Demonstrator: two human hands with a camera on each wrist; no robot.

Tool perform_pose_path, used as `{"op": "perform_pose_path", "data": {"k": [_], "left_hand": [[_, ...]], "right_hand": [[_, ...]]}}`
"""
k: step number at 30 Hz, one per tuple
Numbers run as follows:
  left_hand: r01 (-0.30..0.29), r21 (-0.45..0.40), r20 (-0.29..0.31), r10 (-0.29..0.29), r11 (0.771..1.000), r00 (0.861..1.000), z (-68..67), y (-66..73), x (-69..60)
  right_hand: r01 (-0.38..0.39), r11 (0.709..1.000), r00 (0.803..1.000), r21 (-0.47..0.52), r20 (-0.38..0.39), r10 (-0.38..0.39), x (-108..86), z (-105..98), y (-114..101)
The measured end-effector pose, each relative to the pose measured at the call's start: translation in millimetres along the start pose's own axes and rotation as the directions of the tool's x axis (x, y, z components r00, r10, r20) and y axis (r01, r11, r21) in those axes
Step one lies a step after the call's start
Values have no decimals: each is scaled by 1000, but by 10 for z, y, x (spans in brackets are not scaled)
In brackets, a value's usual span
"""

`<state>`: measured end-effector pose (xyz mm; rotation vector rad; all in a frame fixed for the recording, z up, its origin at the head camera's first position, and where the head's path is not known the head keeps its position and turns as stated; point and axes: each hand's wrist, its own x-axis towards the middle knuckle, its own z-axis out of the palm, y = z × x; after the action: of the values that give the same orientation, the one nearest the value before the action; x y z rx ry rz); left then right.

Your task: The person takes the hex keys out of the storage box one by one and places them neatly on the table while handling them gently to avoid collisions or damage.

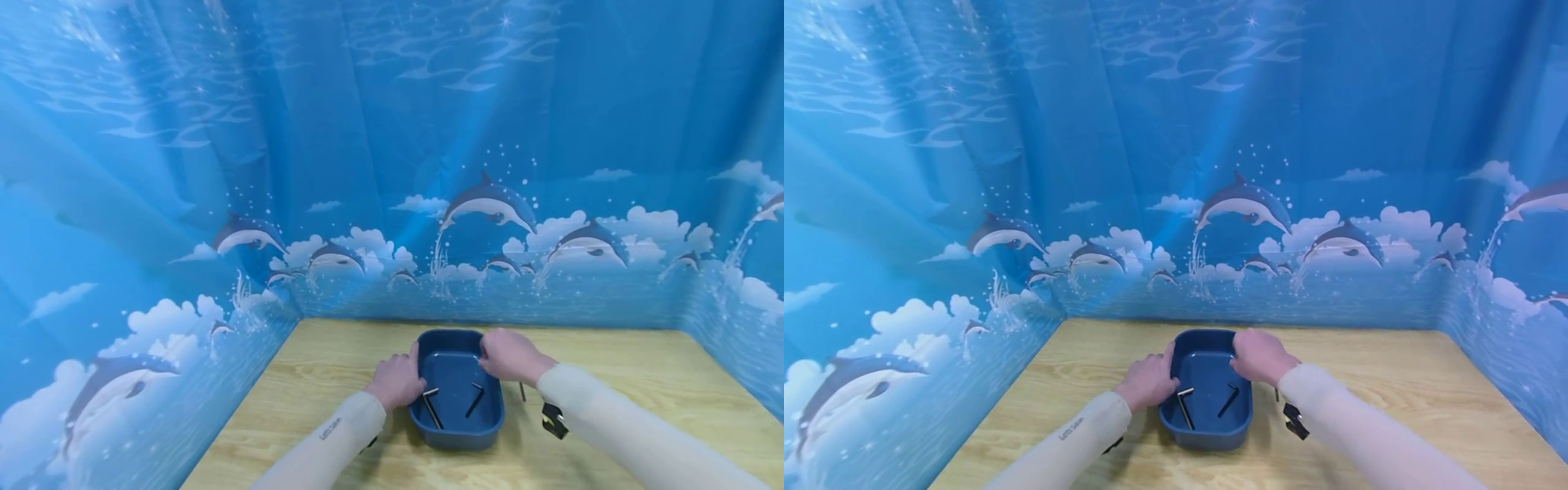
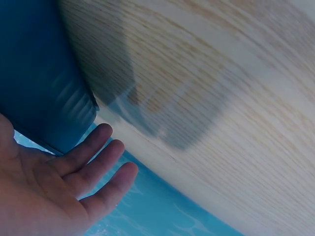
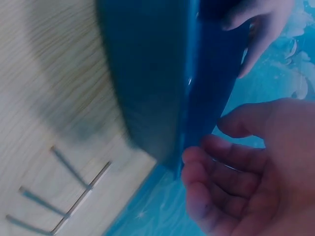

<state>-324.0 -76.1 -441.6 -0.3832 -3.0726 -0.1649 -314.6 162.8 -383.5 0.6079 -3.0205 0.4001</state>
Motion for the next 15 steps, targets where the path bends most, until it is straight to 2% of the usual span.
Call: {"op": "perform_pose_path", "data": {"k": [5,10,15], "left_hand": [[0,-1,0,0,1000,1000,-3,-4,15],[3,-1,4,-3,1000,1000,-11,2,9],[18,-5,12,-18,1000,1000,-6,15,16]], "right_hand": [[4,1000,995,-15,96,-3,83,12,-165],[30,999,982,-44,187,-21,149,53,-267],[-15,998,965,-58,260,29,209,87,-337]]}}
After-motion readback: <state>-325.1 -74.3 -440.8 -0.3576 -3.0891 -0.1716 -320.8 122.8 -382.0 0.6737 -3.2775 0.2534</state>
